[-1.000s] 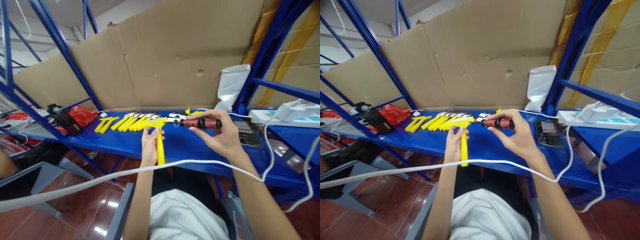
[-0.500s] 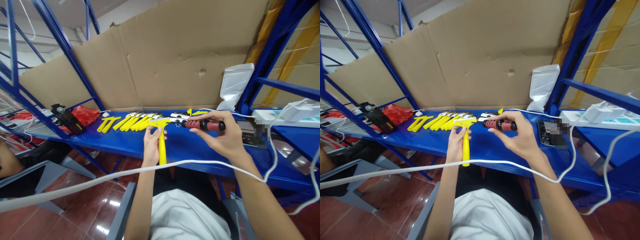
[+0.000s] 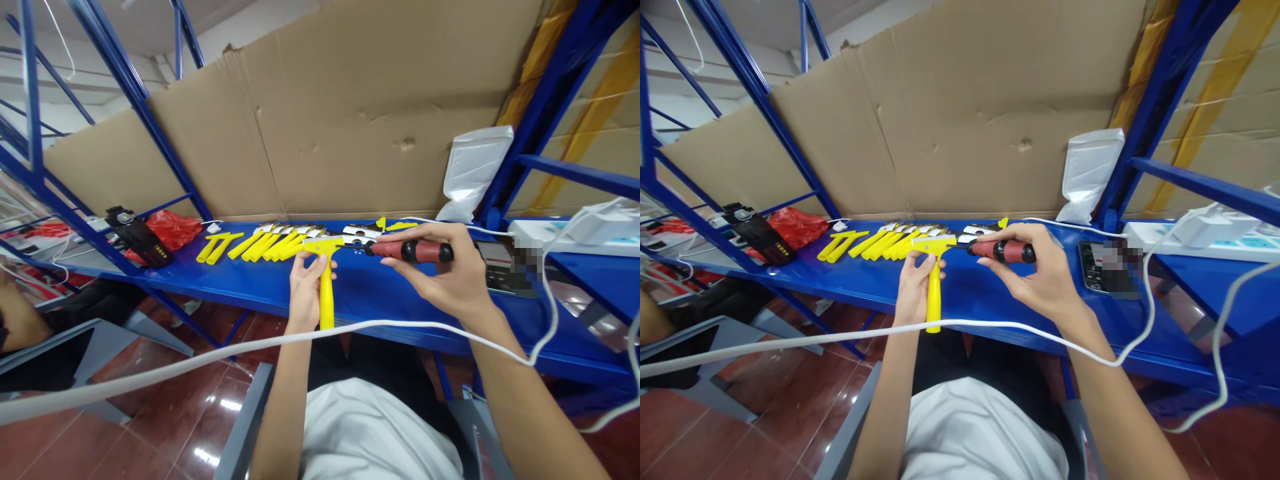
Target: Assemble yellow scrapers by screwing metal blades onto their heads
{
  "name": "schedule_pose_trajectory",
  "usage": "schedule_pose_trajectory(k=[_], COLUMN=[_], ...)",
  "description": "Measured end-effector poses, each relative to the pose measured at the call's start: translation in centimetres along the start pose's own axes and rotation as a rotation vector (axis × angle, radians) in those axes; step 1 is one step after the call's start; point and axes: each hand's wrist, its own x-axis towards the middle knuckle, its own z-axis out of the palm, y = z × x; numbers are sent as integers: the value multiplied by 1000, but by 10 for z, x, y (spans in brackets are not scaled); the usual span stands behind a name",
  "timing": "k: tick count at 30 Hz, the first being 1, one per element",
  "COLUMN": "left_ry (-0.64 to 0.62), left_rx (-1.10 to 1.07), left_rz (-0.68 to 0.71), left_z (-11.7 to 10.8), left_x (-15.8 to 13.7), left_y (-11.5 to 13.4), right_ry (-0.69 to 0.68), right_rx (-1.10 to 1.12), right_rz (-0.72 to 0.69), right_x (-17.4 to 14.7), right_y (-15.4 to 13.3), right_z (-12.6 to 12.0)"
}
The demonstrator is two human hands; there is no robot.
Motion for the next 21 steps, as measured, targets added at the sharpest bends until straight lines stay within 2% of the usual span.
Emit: schedule_pose_trajectory(k=[5,9,14,18,21], left_ry=[-15,-20,-44,-82,-105], left_rx=[7,10,-5,-56,-111], left_rz=[-9,-13,-38,-78,-114], left_z=[1,1,-2,-2,-2], left_x=[-1,-2,1,1,-1], left_y=[1,1,0,1,4], right_ry=[26,15,127,74,72], right_rx=[-69,-97,-146,188,355], right_rz=[-100,-85,-53,46,87], right_x=[2,1,0,7,13], right_y=[2,-1,-6,-28,-57], right_z=[-3,-1,3,-2,-18])
